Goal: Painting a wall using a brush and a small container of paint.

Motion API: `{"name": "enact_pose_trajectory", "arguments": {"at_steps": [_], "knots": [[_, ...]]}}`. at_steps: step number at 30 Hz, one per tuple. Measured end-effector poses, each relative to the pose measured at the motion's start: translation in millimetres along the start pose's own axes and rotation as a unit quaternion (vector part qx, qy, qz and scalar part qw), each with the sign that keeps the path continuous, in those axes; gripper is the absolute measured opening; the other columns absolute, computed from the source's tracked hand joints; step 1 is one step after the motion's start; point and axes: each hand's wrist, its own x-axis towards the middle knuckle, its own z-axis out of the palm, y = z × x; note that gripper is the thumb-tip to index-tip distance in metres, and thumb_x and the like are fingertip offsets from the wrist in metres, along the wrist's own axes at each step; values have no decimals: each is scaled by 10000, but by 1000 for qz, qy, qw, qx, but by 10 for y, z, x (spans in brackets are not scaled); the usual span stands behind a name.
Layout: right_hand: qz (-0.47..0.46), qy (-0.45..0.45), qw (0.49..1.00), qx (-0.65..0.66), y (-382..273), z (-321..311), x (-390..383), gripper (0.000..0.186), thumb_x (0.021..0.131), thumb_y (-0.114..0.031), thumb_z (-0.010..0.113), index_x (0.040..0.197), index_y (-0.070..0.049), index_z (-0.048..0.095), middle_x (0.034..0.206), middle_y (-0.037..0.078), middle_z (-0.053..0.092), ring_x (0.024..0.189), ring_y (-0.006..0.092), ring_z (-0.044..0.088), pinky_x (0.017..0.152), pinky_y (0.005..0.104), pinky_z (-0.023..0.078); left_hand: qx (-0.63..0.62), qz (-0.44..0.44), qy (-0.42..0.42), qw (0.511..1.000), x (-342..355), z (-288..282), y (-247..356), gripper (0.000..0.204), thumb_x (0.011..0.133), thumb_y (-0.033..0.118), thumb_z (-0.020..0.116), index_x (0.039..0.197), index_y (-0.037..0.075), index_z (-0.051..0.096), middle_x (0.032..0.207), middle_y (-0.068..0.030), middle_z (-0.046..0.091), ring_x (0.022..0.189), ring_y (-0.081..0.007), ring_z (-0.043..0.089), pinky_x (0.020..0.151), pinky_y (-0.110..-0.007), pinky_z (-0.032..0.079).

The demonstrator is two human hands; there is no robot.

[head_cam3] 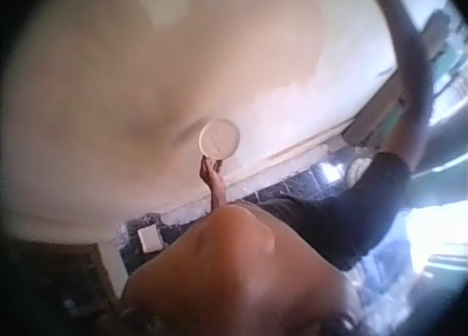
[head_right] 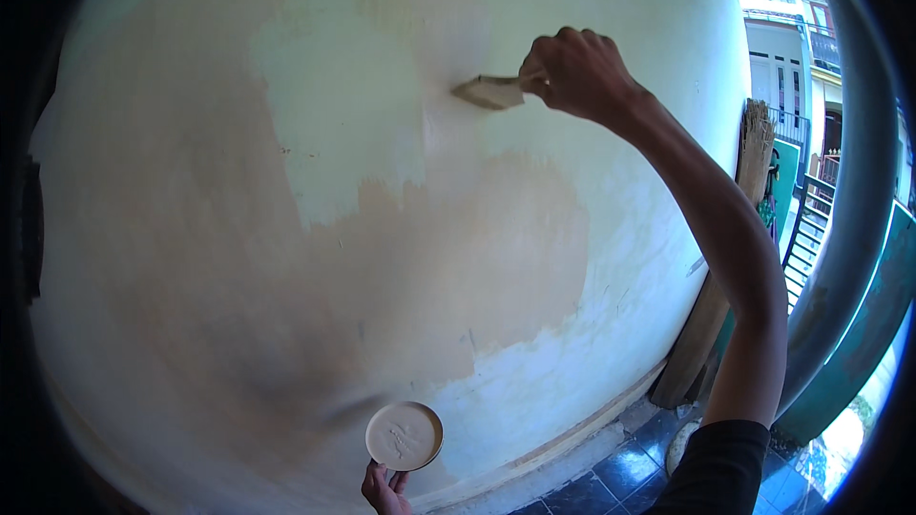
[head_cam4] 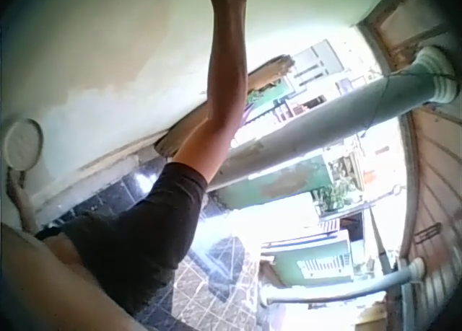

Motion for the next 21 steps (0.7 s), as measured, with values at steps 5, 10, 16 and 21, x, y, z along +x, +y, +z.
{"name": "enact_pose_trajectory", "arguments": {"at_steps": [5,10,16,21], "knots": [[68,218,964,-140,448,-386,1128,206,796,-265,709,934,-114,682,773,54,682,655,249,659,548,367,523,-9,-5,-22,1000,38,18,-46,411,916,269,566,1238,15,535,1146,-140,583,942,-305,641,794,-358,575],[176,64,982,-23,223,-378,1185,222,777,-258,695,905,-78,670,815,69,689,751,255,667,639,393,531,-15,-30,-6,999,20,32,-57,417,910,275,577,1232,12,540,1126,-144,590,932,-307,643,759,-362,584],[150,2,989,14,48,-413,712,195,772,-211,647,863,-47,702,857,116,701,834,275,673,773,390,524,-16,-12,22,1000,-55,-61,94,414,911,276,578,1235,21,542,1166,-150,578,941,-313,641,758,-365,584],[206,190,960,-7,244,-528,1441,247,766,-224,647,926,-37,666,913,193,675,829,350,667,667,447,539,-29,11,29,999,3,-27,-64,415,905,286,586,1229,28,555,1178,-146,573,962,-310,634,782,-364,574]]}}
